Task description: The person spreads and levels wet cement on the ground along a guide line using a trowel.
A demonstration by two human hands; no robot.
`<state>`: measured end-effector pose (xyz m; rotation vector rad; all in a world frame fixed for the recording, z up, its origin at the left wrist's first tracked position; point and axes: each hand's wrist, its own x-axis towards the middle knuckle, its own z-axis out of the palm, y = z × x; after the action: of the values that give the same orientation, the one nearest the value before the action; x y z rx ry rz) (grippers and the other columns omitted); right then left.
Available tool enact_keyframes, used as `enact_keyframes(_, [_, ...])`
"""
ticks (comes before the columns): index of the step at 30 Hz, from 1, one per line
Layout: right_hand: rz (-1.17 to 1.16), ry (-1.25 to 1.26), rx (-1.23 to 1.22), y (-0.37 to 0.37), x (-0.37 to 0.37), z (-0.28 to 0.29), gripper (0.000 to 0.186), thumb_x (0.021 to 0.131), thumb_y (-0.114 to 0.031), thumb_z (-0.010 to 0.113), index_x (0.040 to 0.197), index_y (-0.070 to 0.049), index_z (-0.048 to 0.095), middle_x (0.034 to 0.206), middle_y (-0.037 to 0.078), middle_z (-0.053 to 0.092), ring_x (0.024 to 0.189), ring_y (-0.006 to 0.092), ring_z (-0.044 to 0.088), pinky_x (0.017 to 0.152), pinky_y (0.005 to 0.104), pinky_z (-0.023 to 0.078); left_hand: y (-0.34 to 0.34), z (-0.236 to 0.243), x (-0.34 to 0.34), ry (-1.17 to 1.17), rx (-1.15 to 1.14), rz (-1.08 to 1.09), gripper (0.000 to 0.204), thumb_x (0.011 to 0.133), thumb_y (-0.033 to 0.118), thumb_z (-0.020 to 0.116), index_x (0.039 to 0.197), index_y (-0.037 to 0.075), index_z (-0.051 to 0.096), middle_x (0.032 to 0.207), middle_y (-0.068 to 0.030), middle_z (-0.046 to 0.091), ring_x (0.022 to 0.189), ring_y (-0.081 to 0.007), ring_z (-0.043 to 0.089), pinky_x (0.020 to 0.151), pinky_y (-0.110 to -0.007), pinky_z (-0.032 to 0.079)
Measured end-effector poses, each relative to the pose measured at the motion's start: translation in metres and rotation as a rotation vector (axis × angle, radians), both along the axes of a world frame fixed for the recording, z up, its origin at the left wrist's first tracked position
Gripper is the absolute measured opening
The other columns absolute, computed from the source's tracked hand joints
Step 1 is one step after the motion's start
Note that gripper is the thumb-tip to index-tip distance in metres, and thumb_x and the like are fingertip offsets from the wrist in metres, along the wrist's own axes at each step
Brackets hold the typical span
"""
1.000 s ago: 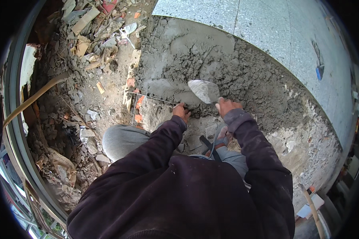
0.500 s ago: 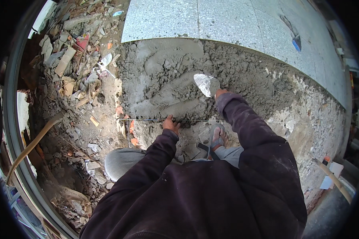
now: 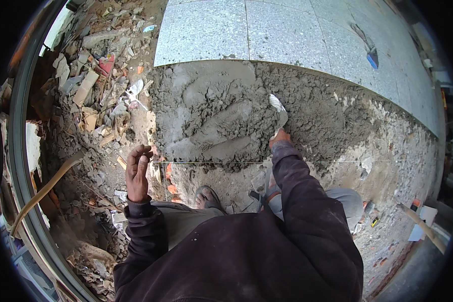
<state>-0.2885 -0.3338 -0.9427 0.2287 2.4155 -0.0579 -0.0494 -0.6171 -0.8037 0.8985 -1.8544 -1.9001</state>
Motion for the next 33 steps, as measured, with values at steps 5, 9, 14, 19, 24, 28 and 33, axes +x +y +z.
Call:
enact_keyframes(5, [0.079, 0.011, -0.15, -0.011, 0.024, -0.008, 0.059, 0.069, -0.021, 0.06, 0.119, -0.004, 0.035, 0.111, 0.019, 0.043, 0.103, 0.0305, 0.043, 0.085, 0.0369, 0.04, -0.004, -0.01, -0.007, -0.347, -0.799, -0.46, 0.031, 0.079, 0.021, 0.048, 0.101, -0.001, 0.045, 0.09, -0.0172, 0.053, 0.081, -0.0307, 0.05, 0.074, -0.036, 0.039])
enact_keyframes(9, [0.141, 0.164, -0.244, 0.012, 0.03, -0.033, 0.046, 0.067, -0.018, 0.057, 0.107, 0.001, 0.045, 0.102, 0.021, 0.05, 0.096, 0.0318, 0.049, 0.081, 0.0368, 0.041, 0.039, -0.033, -0.021, -0.441, -0.797, -0.973, 0.04, 0.077, 0.029, 0.048, 0.104, 0.0, 0.044, 0.093, -0.016, 0.051, 0.09, -0.0307, 0.046, 0.08, -0.037, 0.036])
enact_keyframes(14, [-0.003, -0.114, -0.614, -0.043, 0.04, 0.016, 0.025, 0.066, -0.012, 0.053, 0.085, 0.002, 0.049, 0.07, 0.015, 0.056, 0.056, 0.0221, 0.059, 0.048, 0.0324, 0.046, 0.047, -0.037, -0.018, -0.454, -0.771, -0.905, 0.035, 0.075, 0.028, 0.05, 0.097, 0.001, 0.046, 0.086, -0.0145, 0.053, 0.087, -0.0297, 0.048, 0.077, -0.038, 0.037])
enact_keyframes(19, [-0.309, -0.558, -1.191, -0.095, 0.053, 0.031, 0.01, 0.073, -0.014, 0.048, 0.076, -0.005, 0.046, 0.056, 0.005, 0.046, 0.037, 0.0159, 0.045, 0.034, 0.0298, 0.038, 0.043, -0.044, -0.023, -0.515, -0.861, -0.778, 0.028, 0.073, 0.028, 0.052, 0.084, 0.002, 0.049, 0.075, -0.0123, 0.056, 0.079, -0.0298, 0.052, 0.072, -0.039, 0.039])
enact_keyframes(24, [-0.839, -1.582, -1.505, -0.124, 0.054, 0.0, 0.031, 0.081, -0.036, 0.038, 0.084, -0.005, 0.047, 0.061, 0.005, 0.045, 0.043, 0.014, 0.043, 0.038, 0.0288, 0.038, 0.04, -0.041, -0.029, -0.495, -0.841, -0.789, 0.028, 0.074, 0.028, 0.051, 0.086, 0.002, 0.048, 0.075, -0.0137, 0.055, 0.077, -0.0302, 0.051, 0.069, -0.039, 0.039])
enact_keyframes(28, [0.183, -0.656, -0.939, -0.116, 0.053, 0.044, 0.041, 0.081, -0.042, 0.038, 0.088, -0.002, 0.048, 0.062, 0.008, 0.049, 0.051, 0.0152, 0.051, 0.045, 0.0304, 0.042, 0.034, -0.033, -0.021, -0.524, -0.827, -0.749, 0.029, 0.074, 0.028, 0.05, 0.085, 0.002, 0.049, 0.074, -0.0139, 0.055, 0.077, -0.03, 0.052, 0.07, -0.04, 0.039])
enact_keyframes(33, [1.334, 0.153, -0.202, -0.107, 0.005, 0.04, 0.028, 0.081, -0.03, 0.039, 0.091, -0.004, 0.044, 0.079, 0.018, 0.056, 0.069, 0.0321, 0.056, 0.056, 0.0441, 0.044, 0.042, -0.034, -0.041, -0.483, -0.919, -0.908, 0.028, 0.075, 0.028, 0.049, 0.086, 0.003, 0.051, 0.073, -0.012, 0.056, 0.076, -0.0282, 0.053, 0.07, -0.037, 0.039])
